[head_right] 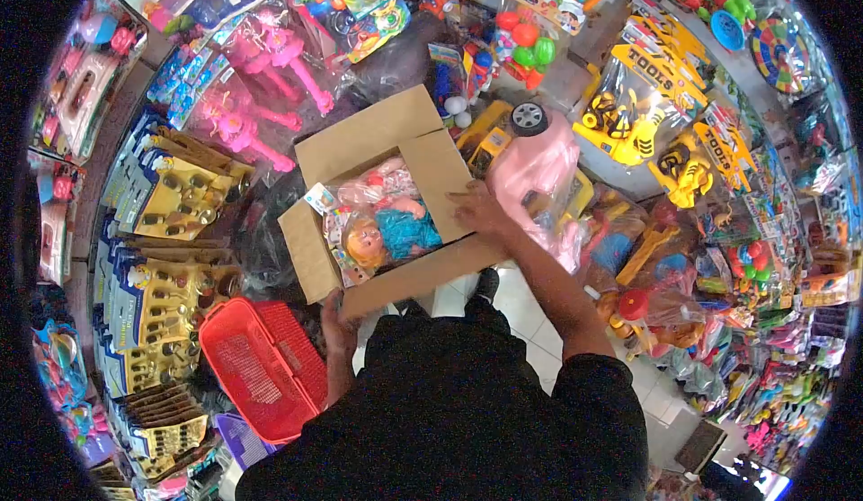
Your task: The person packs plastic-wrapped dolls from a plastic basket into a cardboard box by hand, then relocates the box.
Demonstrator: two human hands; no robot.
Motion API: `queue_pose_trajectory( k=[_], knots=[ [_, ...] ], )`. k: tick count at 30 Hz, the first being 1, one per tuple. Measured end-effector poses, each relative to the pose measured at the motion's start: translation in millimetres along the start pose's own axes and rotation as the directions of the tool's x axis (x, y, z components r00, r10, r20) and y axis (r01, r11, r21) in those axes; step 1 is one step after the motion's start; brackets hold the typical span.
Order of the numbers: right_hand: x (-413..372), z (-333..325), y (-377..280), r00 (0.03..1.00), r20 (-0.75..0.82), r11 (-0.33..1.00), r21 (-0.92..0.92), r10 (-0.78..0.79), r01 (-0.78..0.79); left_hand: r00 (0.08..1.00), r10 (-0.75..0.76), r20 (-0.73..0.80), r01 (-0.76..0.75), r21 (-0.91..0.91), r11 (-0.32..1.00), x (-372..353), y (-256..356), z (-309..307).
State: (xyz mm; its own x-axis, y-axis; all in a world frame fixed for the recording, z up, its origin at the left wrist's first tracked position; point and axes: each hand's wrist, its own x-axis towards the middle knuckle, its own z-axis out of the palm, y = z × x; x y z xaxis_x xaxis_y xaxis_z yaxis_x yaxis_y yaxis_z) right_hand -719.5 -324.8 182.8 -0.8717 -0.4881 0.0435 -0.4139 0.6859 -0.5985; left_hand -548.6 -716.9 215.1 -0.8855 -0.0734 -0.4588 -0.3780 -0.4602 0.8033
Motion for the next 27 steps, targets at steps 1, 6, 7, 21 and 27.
queue_pose_trajectory(
  k=[1, 6, 7, 21, 27],
  knots=[
    [0.8, 0.7, 38.3, 0.989, 0.056, 0.989, 0.072, -0.135, 0.13, 0.995, -0.037, 0.095, 0.047, -0.114, 0.992, -3.5, 10.7, 1.4],
    [-7.0, -55.8, 28.6, 0.842, 0.442, 0.272, 0.807, 0.31, -0.524, 0.996, -0.02, -0.082, -0.008, -0.325, 0.946, 26.4, -19.0, 1.5],
    [-18.8, -55.4, 21.3, 0.873, 0.388, 0.153, 0.883, 0.295, -0.445, 0.996, 0.022, -0.092, -0.035, -0.145, 0.989, 34.1, -23.6, 0.8],
    [9.6, 29.0, -64.1, 0.689, -0.507, 0.778, -0.058, 0.517, -0.626, 0.841, -0.35, -0.413, 0.277, -0.228, 0.934, 55.9, -65.8, -37.3],
    [11.2, 41.6, -79.1, 0.89, -0.355, 0.804, -0.416, 0.286, -0.424, 0.955, -0.064, -0.289, -0.113, -0.554, 0.825, 80.4, -34.0, -65.5]
  ],
)
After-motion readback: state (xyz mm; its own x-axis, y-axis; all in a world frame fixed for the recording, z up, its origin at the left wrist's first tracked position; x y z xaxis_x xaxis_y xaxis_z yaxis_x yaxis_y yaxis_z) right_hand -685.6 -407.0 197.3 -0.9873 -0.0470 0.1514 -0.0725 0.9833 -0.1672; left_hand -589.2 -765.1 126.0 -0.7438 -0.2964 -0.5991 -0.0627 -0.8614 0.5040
